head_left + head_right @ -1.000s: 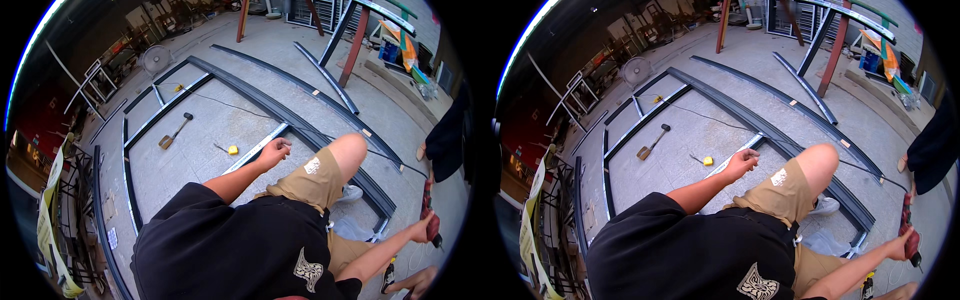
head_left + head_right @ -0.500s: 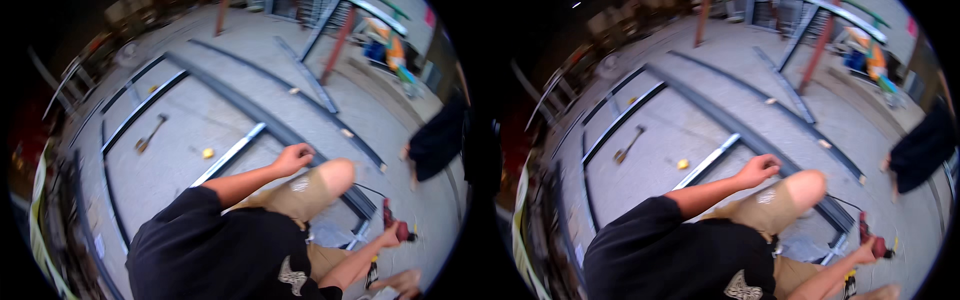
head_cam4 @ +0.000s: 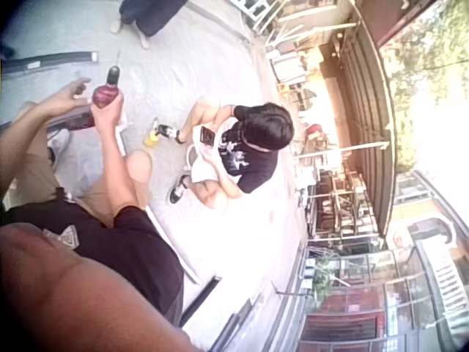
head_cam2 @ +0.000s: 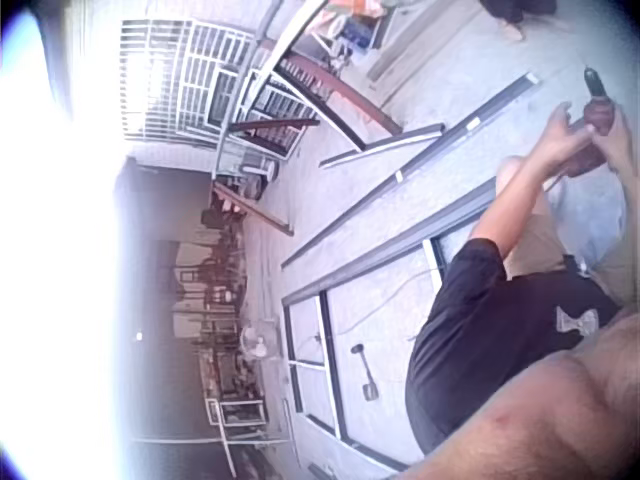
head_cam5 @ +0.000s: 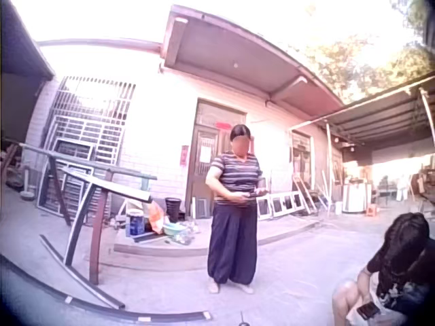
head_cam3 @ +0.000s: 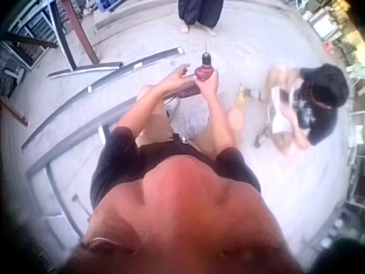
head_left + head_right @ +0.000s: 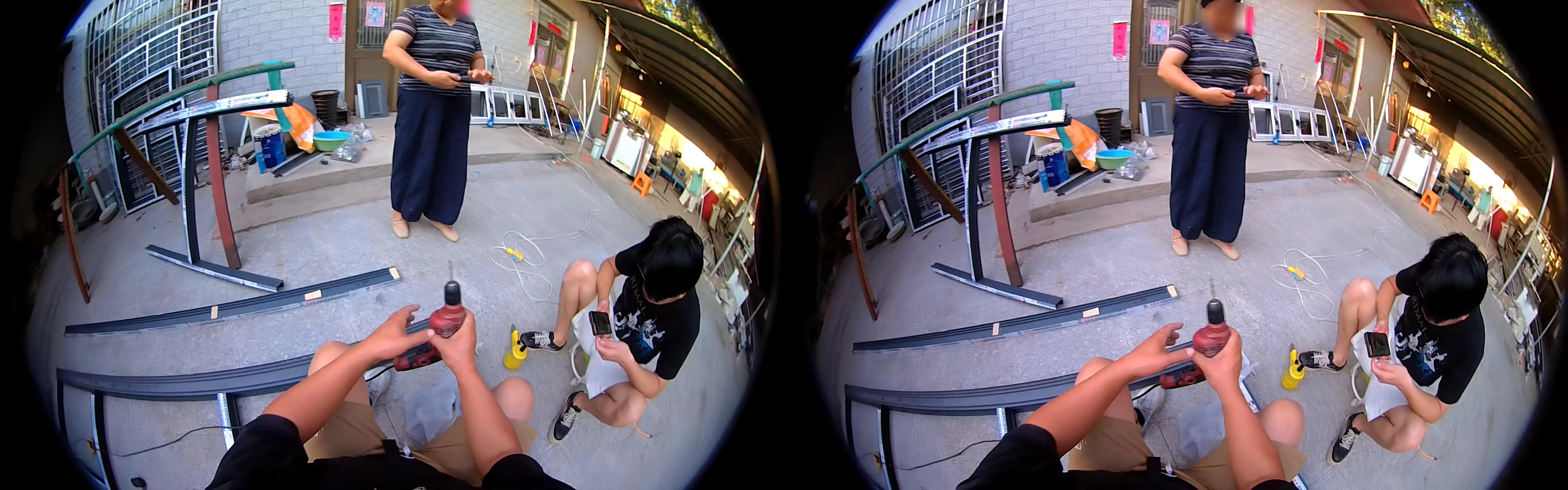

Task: The person measures a metal frame using a tape measure, then handles a power drill while crouching near the frame on a concrete floor.

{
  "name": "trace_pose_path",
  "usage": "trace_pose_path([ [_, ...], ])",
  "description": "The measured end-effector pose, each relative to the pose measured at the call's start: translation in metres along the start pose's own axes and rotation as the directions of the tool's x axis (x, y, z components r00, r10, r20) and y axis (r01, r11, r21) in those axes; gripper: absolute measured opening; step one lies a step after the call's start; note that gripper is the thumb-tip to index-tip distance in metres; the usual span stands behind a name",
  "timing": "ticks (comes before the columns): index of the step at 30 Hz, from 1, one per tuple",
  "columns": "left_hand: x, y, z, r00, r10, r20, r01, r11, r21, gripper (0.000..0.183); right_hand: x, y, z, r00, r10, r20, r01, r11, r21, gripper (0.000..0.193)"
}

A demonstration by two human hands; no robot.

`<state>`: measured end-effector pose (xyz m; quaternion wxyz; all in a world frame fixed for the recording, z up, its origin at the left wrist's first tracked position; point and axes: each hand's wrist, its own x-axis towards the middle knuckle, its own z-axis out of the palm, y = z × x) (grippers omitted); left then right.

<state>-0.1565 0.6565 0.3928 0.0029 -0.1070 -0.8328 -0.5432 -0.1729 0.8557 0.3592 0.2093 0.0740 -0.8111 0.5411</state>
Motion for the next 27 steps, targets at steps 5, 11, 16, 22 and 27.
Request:
trace_pose_path([
  [5,0.021,0.005,0.039,0.981,-0.111,0.158,0.159,0.931,-0.328,0.072,-0.012,-0.019,-0.002,0.991,-0.070,0.114,0.092,0.975,-0.201,0.080],
  [11,0.031,-0.034,0.054,0.977,-0.202,0.065,0.204,0.813,-0.546,0.075,-0.010,0.003,-0.044,0.900,0.131,0.417,-0.218,0.961,0.169,0.089],
  [16,0.041,-0.003,0.031,0.974,-0.172,0.145,0.218,0.558,-0.801,0.051,-0.042,-0.025,-0.045,0.905,0.084,0.417,-0.279,0.857,0.433,0.066],
  [22,0.030,-0.021,0.011,0.934,-0.294,0.205,0.303,0.343,-0.889,0.066,-0.096,-0.043,0.027,0.869,0.129,0.477,-0.329,0.872,0.363,0.042],
  [27,0.029,-0.013,-0.019,0.926,-0.132,0.355,0.379,0.322,-0.868,0.079,-0.095,-0.066,0.048,0.901,0.196,0.388,-0.385,0.774,0.503,0.048],
])
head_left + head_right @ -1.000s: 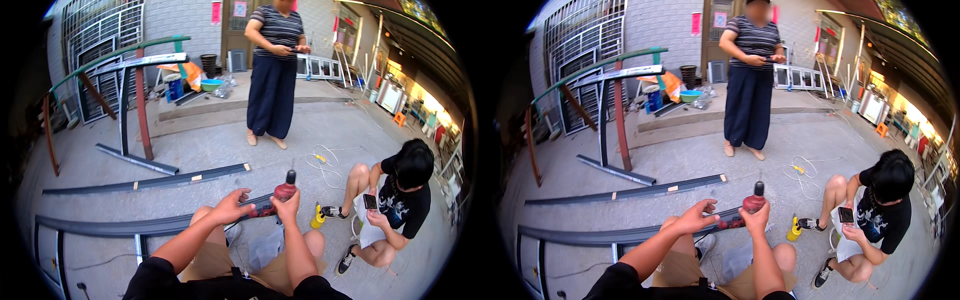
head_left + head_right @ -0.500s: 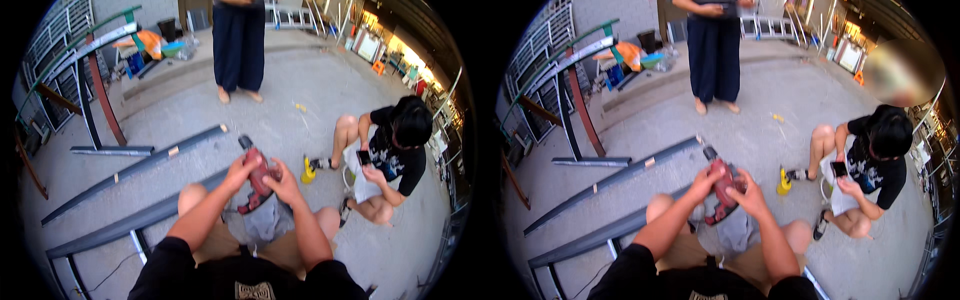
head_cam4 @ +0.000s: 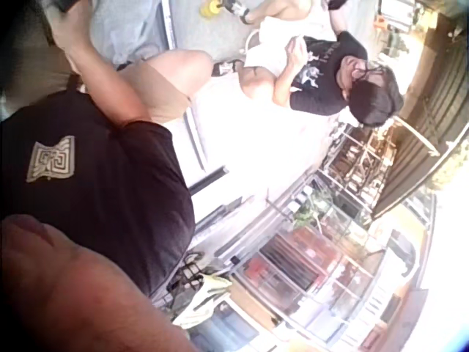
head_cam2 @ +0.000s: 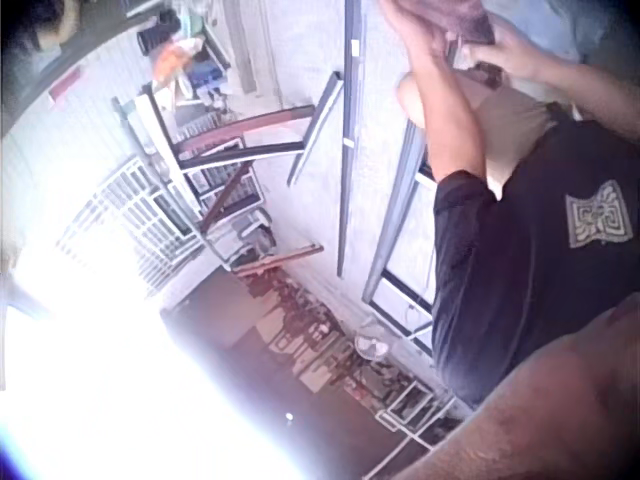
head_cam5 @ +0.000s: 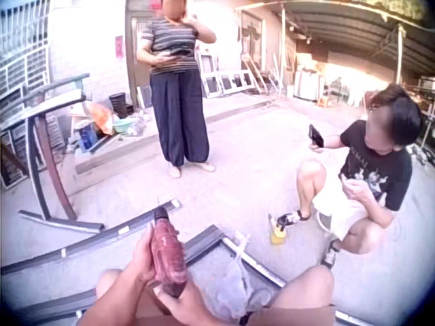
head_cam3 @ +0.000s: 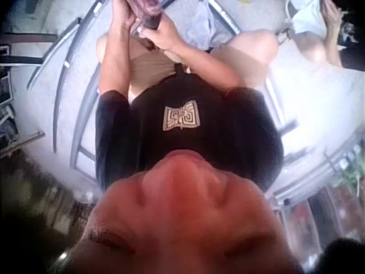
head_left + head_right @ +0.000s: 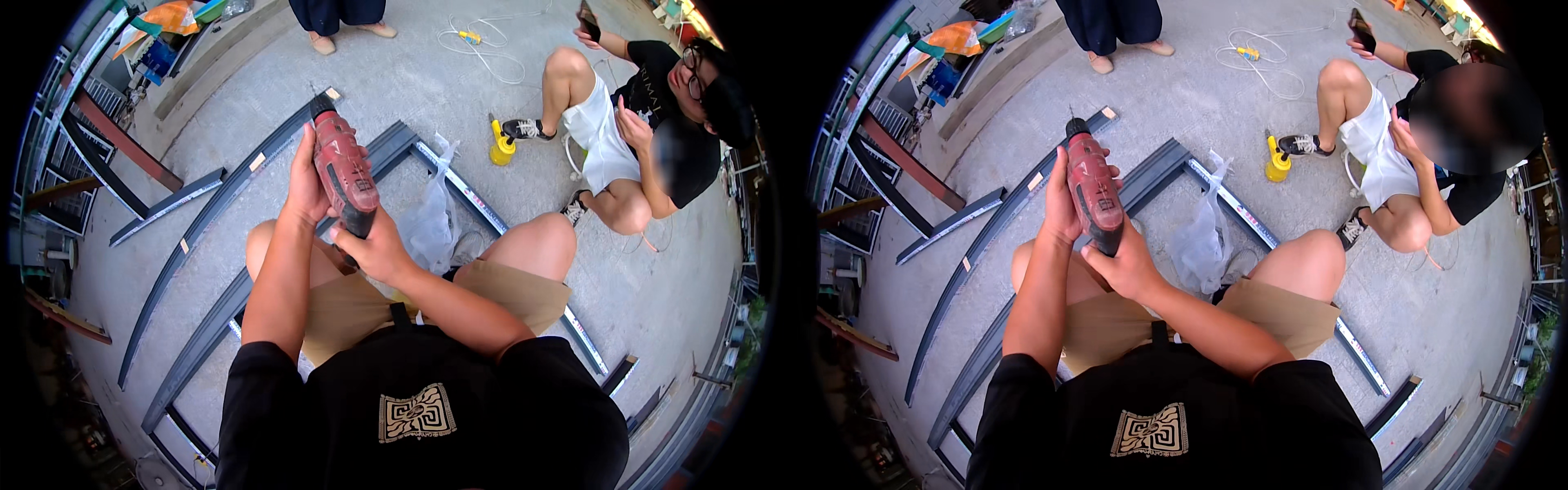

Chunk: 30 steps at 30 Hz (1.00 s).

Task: The person measures a metal frame using a tape measure, then handles a power drill while crouching near the frame on a concrete floor.

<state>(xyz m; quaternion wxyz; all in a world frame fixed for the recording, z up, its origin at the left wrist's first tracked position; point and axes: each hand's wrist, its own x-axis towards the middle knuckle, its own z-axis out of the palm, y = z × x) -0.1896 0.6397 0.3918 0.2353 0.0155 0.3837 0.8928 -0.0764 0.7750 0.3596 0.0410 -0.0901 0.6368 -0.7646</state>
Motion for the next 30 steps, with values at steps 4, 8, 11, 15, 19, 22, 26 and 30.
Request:
trace_pose_path([
  [4,-0.007,-0.011,0.003,1.000,-0.016,-0.022,0.022,0.960,0.279,0.099,0.020,0.001,-0.031,0.991,0.116,0.071,-0.132,0.941,0.311,0.034],
  [8,-0.027,-0.040,-0.030,0.981,-0.182,-0.066,0.188,0.819,0.542,0.099,0.052,-0.004,-0.033,0.989,0.147,-0.023,-0.108,0.819,0.564,0.029],
  [11,-0.038,-0.019,-0.046,0.932,-0.358,-0.057,0.226,0.451,0.863,0.086,0.089,-0.003,-0.038,0.977,0.081,-0.199,0.077,0.732,0.677,0.030],
  [15,-0.043,0.030,-0.031,0.987,0.158,-0.014,0.024,-0.065,0.998,0.043,0.127,-0.022,-0.051,0.974,0.086,-0.210,0.116,0.604,0.788,0.034],
  [19,-0.053,0.083,-0.071,0.865,0.494,-0.090,0.145,-0.073,0.987,0.024,0.150,-0.056,-0.053,0.970,-0.002,-0.244,0.210,0.513,0.832,0.032],
  [22,-0.101,0.099,-0.052,0.828,0.545,-0.131,0.208,-0.082,0.975,0.025,0.146,-0.085,-0.067,0.956,-0.021,-0.294,0.259,0.533,0.806,0.027],
  [26,-0.191,0.085,-0.018,0.961,0.121,-0.247,0.188,0.371,0.910,0.033,0.122,-0.105,-0.093,0.937,-0.028,-0.347,0.268,0.694,0.668,0.031],
  [30,-0.244,0.035,0.019,0.975,-0.180,-0.131,0.215,0.614,0.759,0.035,0.074,-0.129,-0.103,0.909,-0.056,-0.413,0.231,0.892,0.388,0.026],
])
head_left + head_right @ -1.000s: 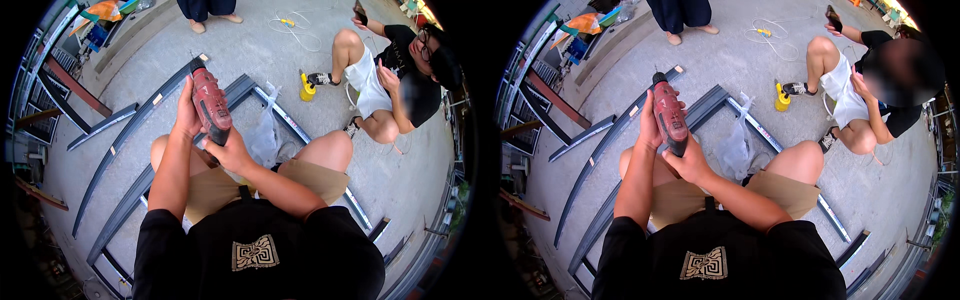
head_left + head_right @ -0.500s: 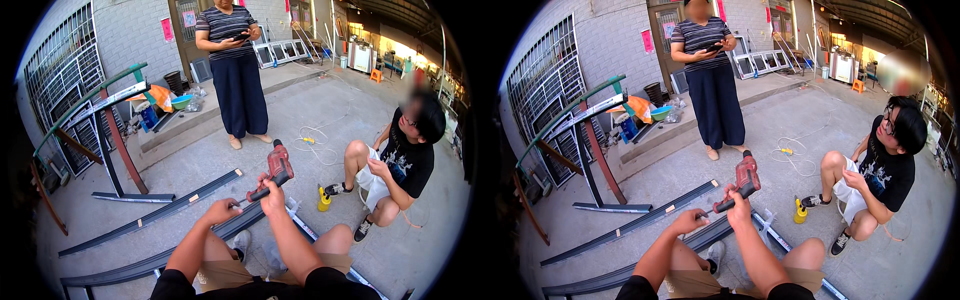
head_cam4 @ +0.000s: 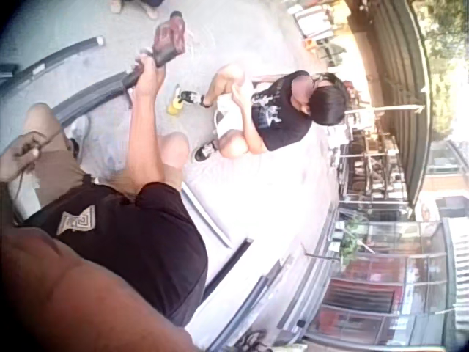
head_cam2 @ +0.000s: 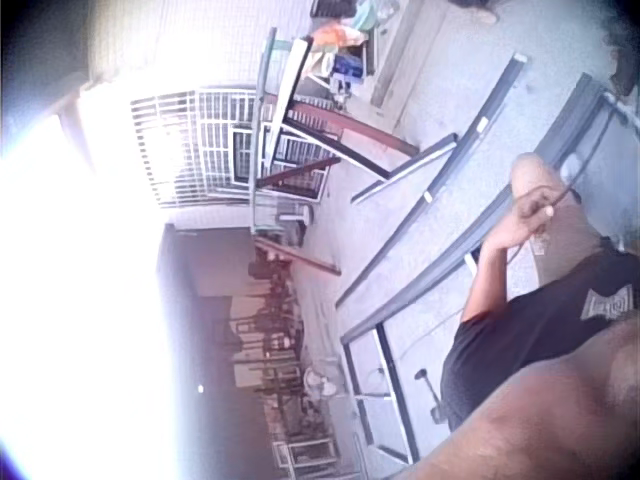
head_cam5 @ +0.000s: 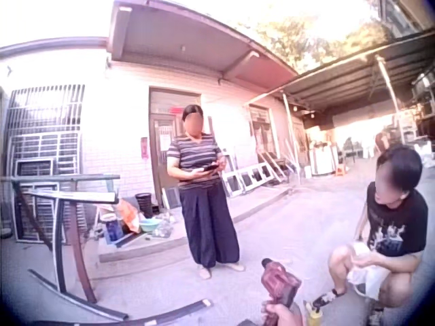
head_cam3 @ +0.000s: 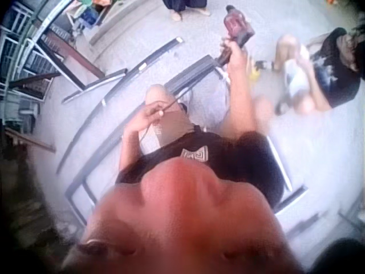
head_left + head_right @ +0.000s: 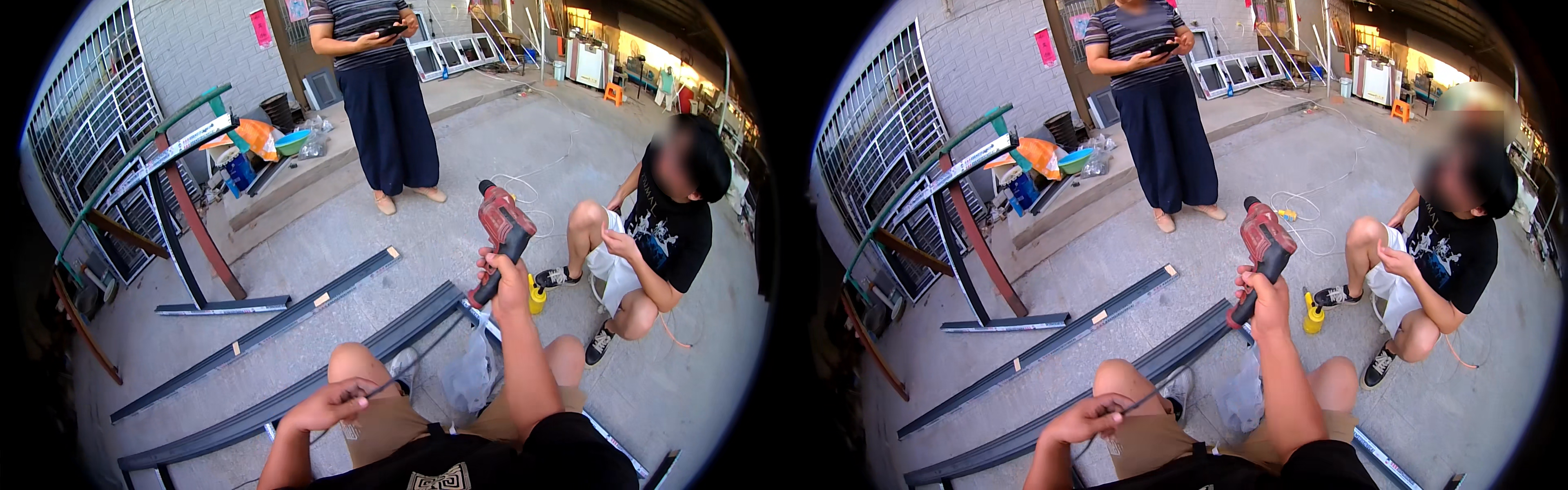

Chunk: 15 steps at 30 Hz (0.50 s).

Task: The person measures a metal frame using a tape measure, then handles a power drill while crouching near the frame on a concrete floor.

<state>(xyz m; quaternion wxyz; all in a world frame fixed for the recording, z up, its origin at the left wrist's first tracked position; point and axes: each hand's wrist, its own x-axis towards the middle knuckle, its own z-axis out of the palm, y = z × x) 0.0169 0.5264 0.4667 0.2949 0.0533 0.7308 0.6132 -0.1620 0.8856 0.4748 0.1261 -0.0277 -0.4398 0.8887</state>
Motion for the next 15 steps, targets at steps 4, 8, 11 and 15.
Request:
trace_pose_path([
  [4,0.022,-0.036,0.052,0.931,-0.096,0.351,0.061,0.992,0.110,0.037,-0.022,-0.017,-0.032,0.998,0.037,-0.042,-0.046,0.967,-0.249,0.029],
  [8,0.034,-0.065,0.079,0.857,-0.123,0.501,0.027,0.980,0.195,0.041,-0.036,-0.007,-0.065,0.967,0.251,-0.041,-0.252,0.918,-0.306,0.028],
  [11,0.033,-0.095,0.083,0.856,0.001,0.516,-0.200,0.922,0.330,0.041,-0.051,0.012,-0.076,0.948,0.302,-0.096,-0.317,0.915,-0.250,0.025],
  [15,0.015,-0.070,0.073,0.844,-0.186,0.503,0.062,0.966,0.253,0.043,-0.051,0.019,-0.093,0.946,0.286,-0.154,-0.315,0.923,-0.219,0.023],
])
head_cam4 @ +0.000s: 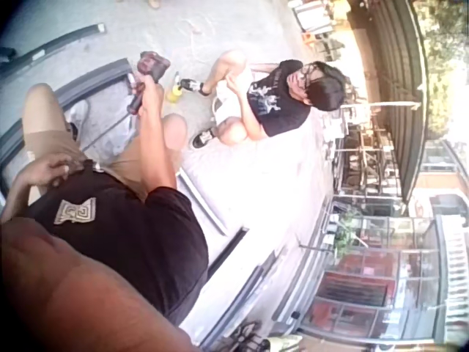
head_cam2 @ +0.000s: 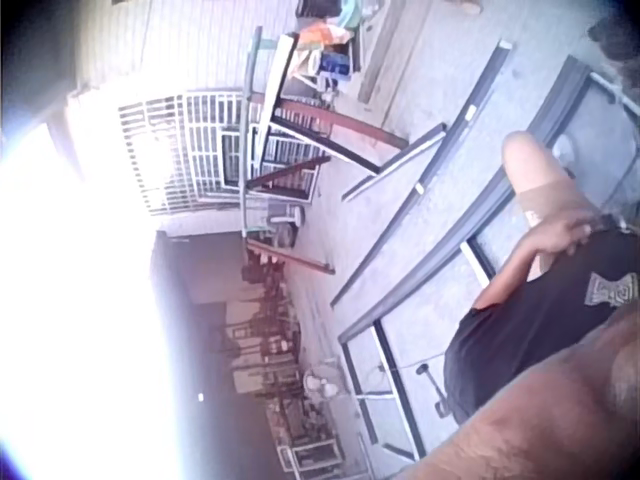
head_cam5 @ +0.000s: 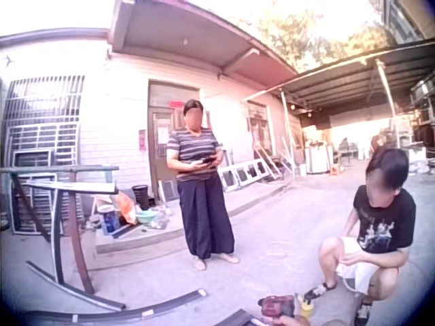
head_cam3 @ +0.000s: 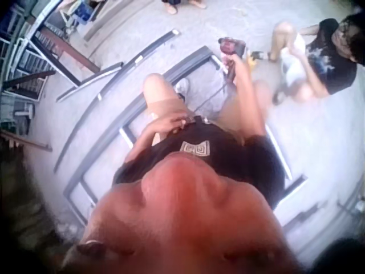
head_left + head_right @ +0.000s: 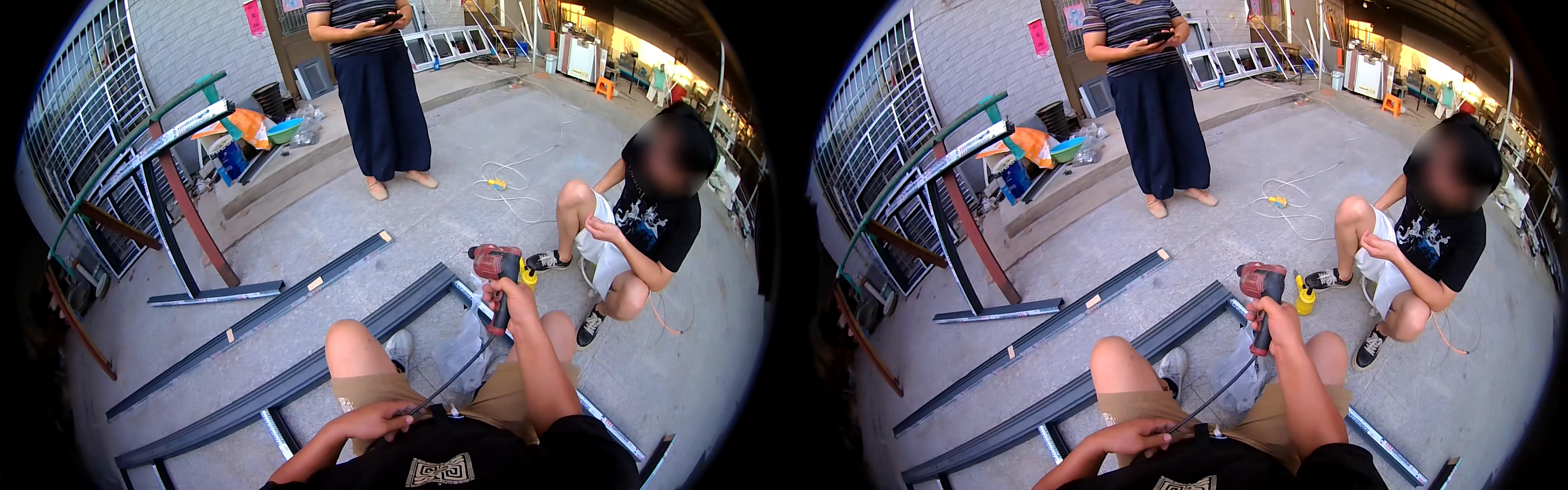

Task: The person measures a metal frame using a tape measure, then handles a power drill while crouching near the frame on a concrete floor.

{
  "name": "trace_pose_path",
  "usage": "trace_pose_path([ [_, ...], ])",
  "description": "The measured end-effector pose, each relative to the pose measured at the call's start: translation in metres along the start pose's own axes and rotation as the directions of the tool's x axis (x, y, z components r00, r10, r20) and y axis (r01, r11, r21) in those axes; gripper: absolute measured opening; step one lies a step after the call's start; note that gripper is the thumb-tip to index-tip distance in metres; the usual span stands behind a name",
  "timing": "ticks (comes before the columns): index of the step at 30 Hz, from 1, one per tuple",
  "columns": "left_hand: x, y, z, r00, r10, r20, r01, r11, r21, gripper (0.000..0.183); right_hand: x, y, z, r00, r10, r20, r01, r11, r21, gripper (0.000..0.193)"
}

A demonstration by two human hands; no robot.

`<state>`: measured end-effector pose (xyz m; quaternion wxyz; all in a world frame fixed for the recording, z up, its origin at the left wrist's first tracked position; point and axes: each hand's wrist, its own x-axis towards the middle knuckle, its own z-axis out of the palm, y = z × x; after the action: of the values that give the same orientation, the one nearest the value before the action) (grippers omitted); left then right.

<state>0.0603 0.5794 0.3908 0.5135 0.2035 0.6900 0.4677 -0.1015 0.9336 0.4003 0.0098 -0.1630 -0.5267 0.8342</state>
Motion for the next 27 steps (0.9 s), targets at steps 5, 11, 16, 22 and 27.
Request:
trace_pose_path([
  [5,-0.032,-0.024,0.000,0.996,0.071,-0.052,-0.072,0.997,-0.018,0.044,0.002,-0.012,-0.010,0.997,-0.056,-0.046,0.059,0.997,0.054,0.020],
  [11,-0.060,-0.017,0.001,0.990,-0.009,-0.139,-0.004,0.996,-0.094,0.041,0.026,-0.030,-0.018,0.981,-0.165,-0.104,0.170,0.984,0.047,0.022],
  [16,-0.042,-0.007,-0.003,0.889,0.114,-0.443,-0.063,0.990,0.127,0.033,0.039,-0.035,-0.026,0.970,-0.203,-0.134,0.210,0.977,0.044,0.021],
  [22,-0.044,0.026,-0.027,0.664,0.108,-0.740,-0.041,0.993,0.108,0.031,0.057,-0.025,-0.035,0.967,-0.193,-0.168,0.204,0.978,0.049,0.019],
  [27,-0.029,0.034,-0.024,0.751,0.135,-0.646,-0.030,0.985,0.171,0.031,0.065,-0.001,-0.049,0.970,-0.173,-0.172,0.180,0.983,0.026,0.017],
])
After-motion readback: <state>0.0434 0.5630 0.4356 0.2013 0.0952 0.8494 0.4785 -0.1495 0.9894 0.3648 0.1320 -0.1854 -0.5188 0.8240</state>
